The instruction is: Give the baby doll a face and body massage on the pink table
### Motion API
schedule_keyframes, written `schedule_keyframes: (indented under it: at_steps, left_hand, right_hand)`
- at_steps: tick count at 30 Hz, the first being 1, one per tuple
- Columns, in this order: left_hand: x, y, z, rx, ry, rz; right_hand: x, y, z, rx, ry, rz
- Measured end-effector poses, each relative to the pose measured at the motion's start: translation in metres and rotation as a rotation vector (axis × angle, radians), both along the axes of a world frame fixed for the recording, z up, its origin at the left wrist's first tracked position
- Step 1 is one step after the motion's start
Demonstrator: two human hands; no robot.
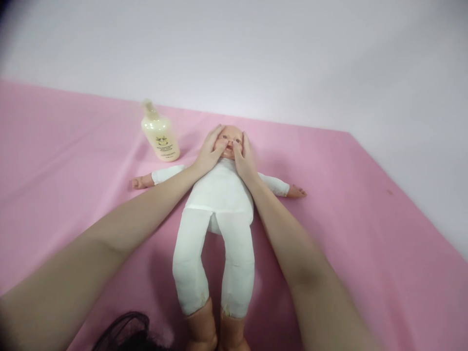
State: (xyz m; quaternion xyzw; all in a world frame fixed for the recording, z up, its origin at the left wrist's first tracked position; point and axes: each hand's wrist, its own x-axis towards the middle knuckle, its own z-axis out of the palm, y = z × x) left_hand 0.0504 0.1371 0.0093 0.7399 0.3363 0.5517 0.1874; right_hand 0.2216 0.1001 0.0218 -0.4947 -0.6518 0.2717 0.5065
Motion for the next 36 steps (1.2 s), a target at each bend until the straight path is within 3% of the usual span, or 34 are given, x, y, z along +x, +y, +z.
schedule_keyframes:
  at_steps: [36]
  left_hand:
    - [0.0015,-0.0030,0.0000,-0.027,-0.010,0.015]
  right_hand:
    - [0.0001,0.0019,-0.0011,-0.022,0.004,-0.027]
